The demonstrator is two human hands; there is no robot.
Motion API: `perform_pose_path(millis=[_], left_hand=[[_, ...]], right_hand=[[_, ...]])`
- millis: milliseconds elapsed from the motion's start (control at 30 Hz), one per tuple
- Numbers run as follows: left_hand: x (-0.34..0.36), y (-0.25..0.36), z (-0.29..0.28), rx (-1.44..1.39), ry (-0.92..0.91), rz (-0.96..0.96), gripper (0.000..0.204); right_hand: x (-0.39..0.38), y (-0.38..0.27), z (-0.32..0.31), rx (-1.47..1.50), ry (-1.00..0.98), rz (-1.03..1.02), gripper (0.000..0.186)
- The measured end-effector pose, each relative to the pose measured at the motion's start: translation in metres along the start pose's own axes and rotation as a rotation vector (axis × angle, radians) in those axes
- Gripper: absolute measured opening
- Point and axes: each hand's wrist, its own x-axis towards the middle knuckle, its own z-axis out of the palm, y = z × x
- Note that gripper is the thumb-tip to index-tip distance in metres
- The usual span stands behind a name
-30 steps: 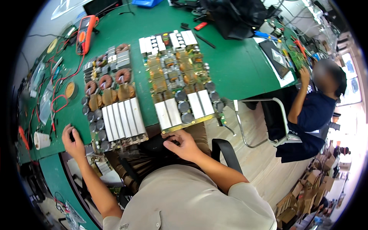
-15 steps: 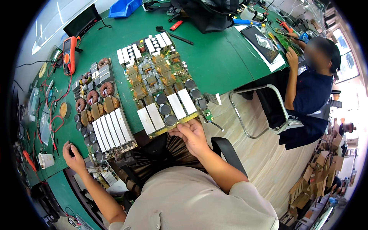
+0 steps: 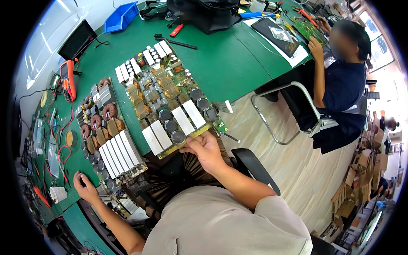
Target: The person picks up and places two circuit boards on a green workbench, then uses a digital multimeter to test components on one of the boards.
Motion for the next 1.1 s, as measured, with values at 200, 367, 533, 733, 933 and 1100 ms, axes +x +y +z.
perform_pose_path(millis=[200,367,533,733,933,1100], left_hand=[[0.0,-0.006,-0.002,-0.014,-0.031,-0.027,0.023],[-0.001,-0.009,-0.002,-0.004,-0.049,-0.024,0.023],[0.001,-0.003,-0.001,-0.004,-0.05,-0.048,0.023],[0.0,-0.005,-0.005,-0.019,-0.017,-0.007,0.018],[0.002,0.011,-0.001,0.015,0.004,-0.038,0.017],[0.0,0.012,-0.003,0.01,0.01,-0.036,0.016]], right_hand=[[0.0,-0.001,-0.006,-0.026,-0.045,0.009,0.024],[0.005,0.0,-0.014,0.016,-0.118,0.051,0.033],[0.007,0.0,-0.019,0.036,-0.151,0.06,0.026],[0.006,-0.005,-0.014,0.038,-0.134,0.14,0.032],[0.007,-0.007,-0.019,0.004,-0.131,0.109,0.029],[0.008,-0.004,-0.021,-0.026,-0.125,0.098,0.025]])
